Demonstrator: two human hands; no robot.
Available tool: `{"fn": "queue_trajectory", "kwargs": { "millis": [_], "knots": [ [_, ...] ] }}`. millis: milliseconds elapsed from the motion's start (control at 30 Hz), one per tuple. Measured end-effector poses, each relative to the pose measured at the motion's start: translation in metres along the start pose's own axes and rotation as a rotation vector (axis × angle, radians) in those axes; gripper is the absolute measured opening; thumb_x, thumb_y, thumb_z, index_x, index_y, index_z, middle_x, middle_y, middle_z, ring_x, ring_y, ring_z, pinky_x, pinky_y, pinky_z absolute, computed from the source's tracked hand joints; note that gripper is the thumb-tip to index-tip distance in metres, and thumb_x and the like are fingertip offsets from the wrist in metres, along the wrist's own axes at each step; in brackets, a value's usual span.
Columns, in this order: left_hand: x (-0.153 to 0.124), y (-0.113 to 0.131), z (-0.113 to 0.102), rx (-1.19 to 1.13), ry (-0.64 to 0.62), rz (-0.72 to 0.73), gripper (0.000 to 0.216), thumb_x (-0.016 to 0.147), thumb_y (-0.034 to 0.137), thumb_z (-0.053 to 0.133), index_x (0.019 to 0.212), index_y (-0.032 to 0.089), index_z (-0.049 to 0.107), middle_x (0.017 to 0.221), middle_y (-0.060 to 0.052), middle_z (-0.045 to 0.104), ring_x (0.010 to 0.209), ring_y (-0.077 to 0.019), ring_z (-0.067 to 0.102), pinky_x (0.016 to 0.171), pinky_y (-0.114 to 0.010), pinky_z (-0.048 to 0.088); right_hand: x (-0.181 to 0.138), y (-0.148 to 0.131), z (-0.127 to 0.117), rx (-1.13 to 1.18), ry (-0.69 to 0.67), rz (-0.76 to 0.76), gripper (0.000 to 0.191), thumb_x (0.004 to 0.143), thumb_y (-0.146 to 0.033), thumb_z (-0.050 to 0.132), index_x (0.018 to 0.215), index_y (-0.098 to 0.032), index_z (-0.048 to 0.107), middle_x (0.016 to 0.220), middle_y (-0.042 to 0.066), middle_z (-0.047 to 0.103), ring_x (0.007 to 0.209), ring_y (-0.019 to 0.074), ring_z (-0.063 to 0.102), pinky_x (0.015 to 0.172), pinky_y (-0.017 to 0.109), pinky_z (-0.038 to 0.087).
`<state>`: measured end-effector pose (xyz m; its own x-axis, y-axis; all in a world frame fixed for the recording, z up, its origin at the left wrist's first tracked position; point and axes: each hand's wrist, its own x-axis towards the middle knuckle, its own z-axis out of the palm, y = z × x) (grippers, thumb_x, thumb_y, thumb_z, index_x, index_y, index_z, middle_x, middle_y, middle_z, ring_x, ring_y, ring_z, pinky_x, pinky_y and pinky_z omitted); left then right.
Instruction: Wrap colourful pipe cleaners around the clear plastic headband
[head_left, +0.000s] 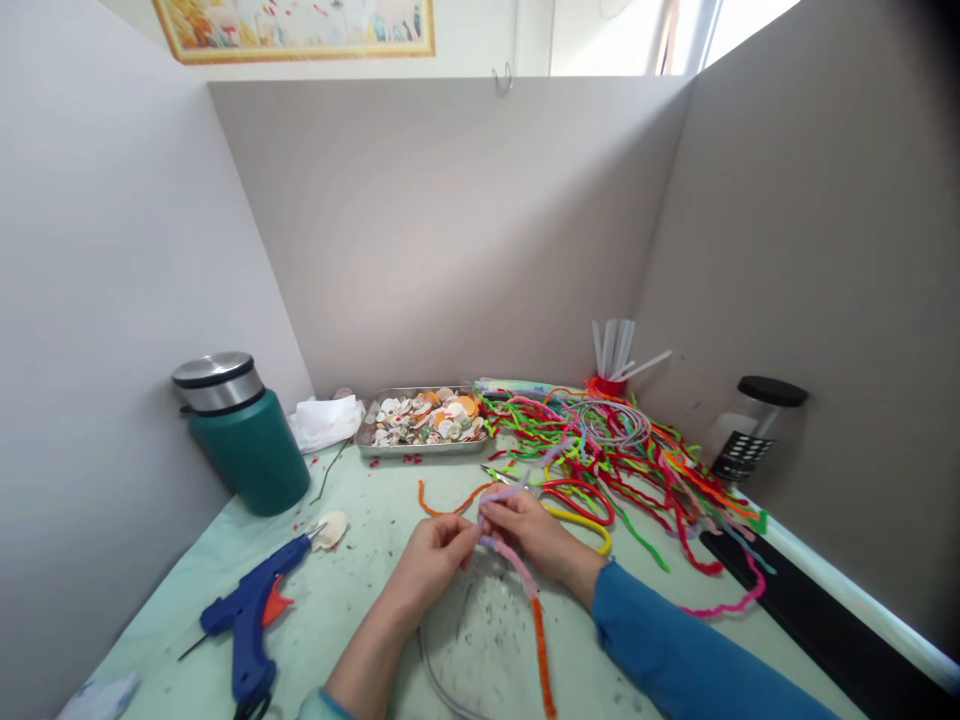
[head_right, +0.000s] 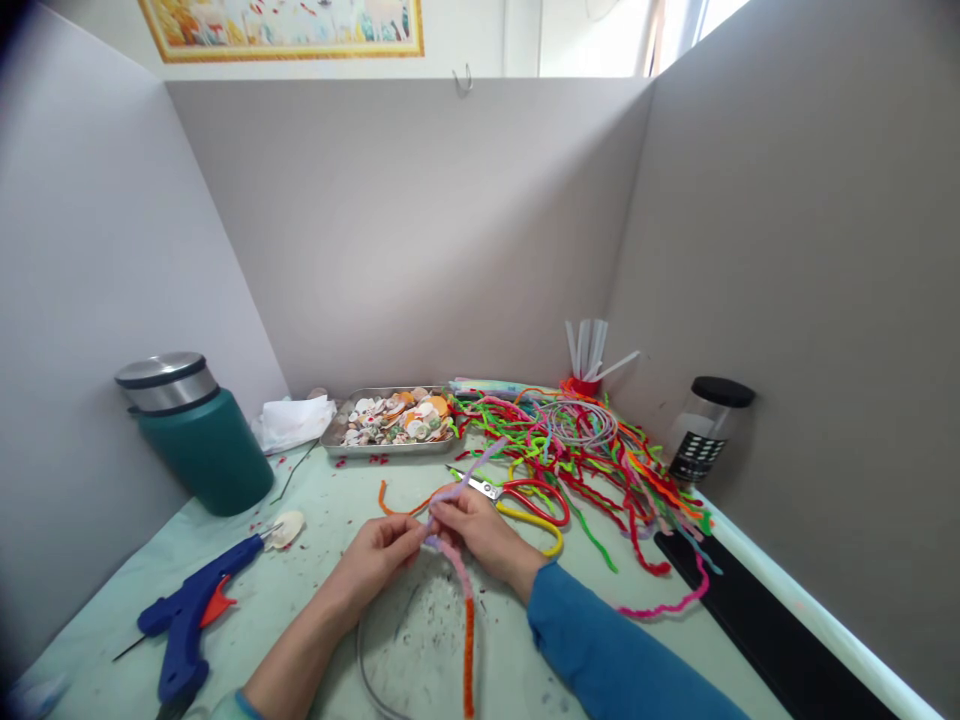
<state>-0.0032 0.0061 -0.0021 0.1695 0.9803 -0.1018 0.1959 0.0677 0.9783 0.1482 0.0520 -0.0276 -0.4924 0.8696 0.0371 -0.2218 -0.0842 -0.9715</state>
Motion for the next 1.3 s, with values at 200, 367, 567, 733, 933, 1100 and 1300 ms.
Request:
{"fn": "queue_trajectory", "kwargs": {
  "millis": [200,367,567,733,933,1100,1300],
  "knots": [
    [0.000,-0.001,0.000,-0.070,0.013,0.106,0.022,0.071,0.033,0.059,0.081,0.014,0.052,0.050,0.007,0.045,0.046,-0.0066,0.033,0.045,-0.018,0.023,0.002,0.001,0.000,0.053,0.058,-0.024,0.023,0.073,-0.036,0.064,0.072,-0.014,0.057,0.062,-0.002,0.056,0.048,0.0071,0.045,0.045,0.018,0.032],
    [-0.003,0.002,0.000,-0.089,-0.008,0.198,0.020,0.070,0.024,0.060,0.085,0.015,0.051,0.057,0.006,0.050,0.051,-0.0075,0.041,0.050,-0.018,0.029,-0.001,-0.008,0.006,0.020,0.050,0.003,0.019,0.074,-0.032,0.062,0.069,-0.014,0.057,0.052,-0.005,0.050,0.041,0.0055,0.041,0.040,0.018,0.030],
    [-0.003,0.005,0.000,-0.146,0.043,0.204,0.022,0.068,0.029,0.064,0.083,0.013,0.064,0.068,-0.002,0.063,0.063,-0.0127,0.053,0.060,-0.022,0.040,-0.004,-0.008,0.007,-0.011,0.024,-0.001,0.021,0.073,-0.035,0.063,0.075,-0.017,0.053,0.045,-0.008,0.045,0.035,0.0057,0.038,0.035,0.018,0.026],
    [0.000,0.004,-0.001,-0.128,0.181,0.174,0.025,0.066,0.033,0.066,0.080,0.013,0.070,0.066,-0.003,0.065,0.060,-0.0128,0.052,0.056,-0.021,0.038,-0.006,-0.007,0.004,0.007,0.010,-0.043,0.020,0.074,-0.035,0.060,0.078,-0.018,0.052,0.047,-0.006,0.047,0.038,0.0062,0.038,0.036,0.018,0.026],
    [0.002,0.000,-0.003,-0.088,0.243,0.154,0.029,0.068,0.041,0.063,0.074,0.013,0.069,0.053,0.002,0.055,0.042,-0.0068,0.037,0.042,-0.019,0.026,-0.007,-0.012,0.006,0.059,-0.011,-0.035,0.026,0.071,-0.038,0.064,0.079,-0.018,0.052,0.053,-0.005,0.050,0.040,0.0060,0.040,0.037,0.017,0.028],
    [0.002,0.002,-0.003,-0.212,0.219,0.106,0.031,0.068,0.044,0.063,0.070,0.013,0.062,0.041,0.008,0.037,0.037,-0.0035,0.022,0.038,-0.018,0.015,-0.006,-0.015,0.011,0.002,0.011,-0.051,0.026,0.071,-0.039,0.066,0.075,-0.016,0.055,0.061,-0.003,0.055,0.042,0.0055,0.044,0.039,0.017,0.030],
    [-0.002,0.011,-0.001,-0.391,0.253,0.044,0.039,0.061,0.048,0.066,0.078,0.013,0.063,0.040,0.009,0.037,0.035,-0.0025,0.019,0.037,-0.020,0.010,-0.010,-0.016,0.015,-0.135,0.099,-0.151,0.025,0.076,-0.041,0.059,0.076,-0.017,0.060,0.053,-0.003,0.051,0.044,0.0082,0.044,0.043,0.020,0.033]
  ]
}}
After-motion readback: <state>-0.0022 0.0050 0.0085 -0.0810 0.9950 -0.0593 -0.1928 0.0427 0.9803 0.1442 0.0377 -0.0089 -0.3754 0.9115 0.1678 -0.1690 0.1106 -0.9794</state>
